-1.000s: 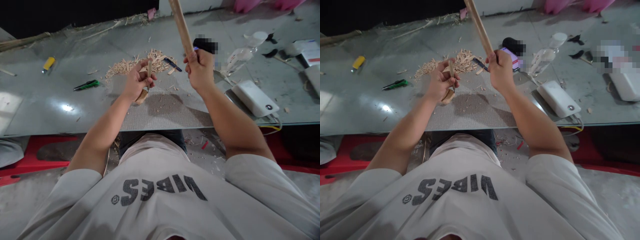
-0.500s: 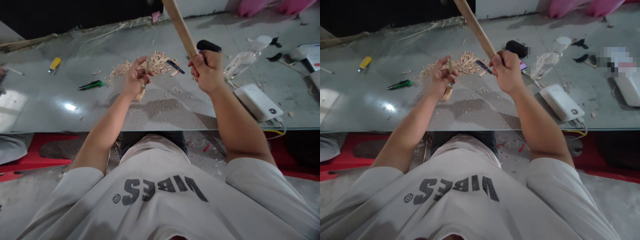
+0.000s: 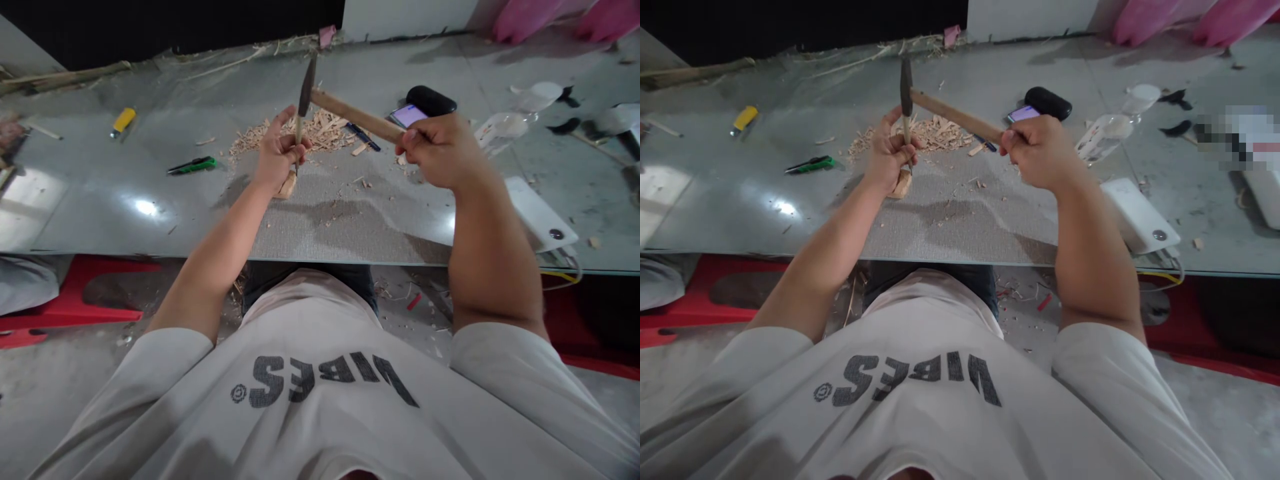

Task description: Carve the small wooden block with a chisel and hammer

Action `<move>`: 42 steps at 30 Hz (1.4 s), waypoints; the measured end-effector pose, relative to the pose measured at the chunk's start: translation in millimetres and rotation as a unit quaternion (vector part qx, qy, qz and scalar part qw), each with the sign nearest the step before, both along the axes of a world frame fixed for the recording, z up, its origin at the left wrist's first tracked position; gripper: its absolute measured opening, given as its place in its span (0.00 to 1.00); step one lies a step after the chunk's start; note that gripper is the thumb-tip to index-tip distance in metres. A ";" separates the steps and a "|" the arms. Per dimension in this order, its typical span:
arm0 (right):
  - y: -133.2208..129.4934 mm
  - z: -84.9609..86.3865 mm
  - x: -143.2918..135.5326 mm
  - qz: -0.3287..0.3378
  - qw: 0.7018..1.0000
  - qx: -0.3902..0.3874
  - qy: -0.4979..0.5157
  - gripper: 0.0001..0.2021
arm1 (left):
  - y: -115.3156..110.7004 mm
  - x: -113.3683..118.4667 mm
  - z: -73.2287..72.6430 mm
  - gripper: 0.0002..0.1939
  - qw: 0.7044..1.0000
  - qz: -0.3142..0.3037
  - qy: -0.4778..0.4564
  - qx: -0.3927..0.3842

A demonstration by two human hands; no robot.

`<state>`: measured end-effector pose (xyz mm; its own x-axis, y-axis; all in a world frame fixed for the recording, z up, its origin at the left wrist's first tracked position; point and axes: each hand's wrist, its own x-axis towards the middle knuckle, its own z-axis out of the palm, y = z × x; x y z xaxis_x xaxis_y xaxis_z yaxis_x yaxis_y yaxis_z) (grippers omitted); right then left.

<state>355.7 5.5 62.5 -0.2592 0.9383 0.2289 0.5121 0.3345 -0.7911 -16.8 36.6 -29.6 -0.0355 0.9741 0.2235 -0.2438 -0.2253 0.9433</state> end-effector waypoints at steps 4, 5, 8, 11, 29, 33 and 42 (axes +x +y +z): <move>2.7 2.2 1.9 -0.010 0.996 -0.039 0.076 0.26 | -3.8 -2.3 1.9 0.48 1.000 -0.027 0.004 0.008; 2.8 2.0 0.7 -0.007 0.995 -0.041 0.096 0.28 | -4.7 -2.9 1.9 0.47 0.999 -0.030 0.002 0.016; 0.9 2.5 -3.1 0.010 0.995 -0.039 0.088 0.25 | -5.1 -2.9 0.9 0.47 0.999 -0.018 -0.003 0.029; -2.4 4.5 -5.6 0.008 0.998 -0.046 0.033 0.21 | -4.0 -1.0 0.8 0.47 1.000 0.008 -0.008 0.027; 0.4 -1.1 -1.0 -0.004 1.000 -0.004 0.031 0.22 | -1.9 -1.0 2.3 0.49 1.000 -0.015 0.003 0.001; 3.0 -4.2 0.5 0.028 1.000 0.000 0.007 0.29 | 9.2 -9.7 -7.9 0.55 0.999 -0.010 0.043 0.024; -3.9 -1.2 -6.0 0.046 0.998 -0.040 0.021 0.37 | 35.4 -26.7 -31.6 0.56 0.976 -0.045 0.168 0.130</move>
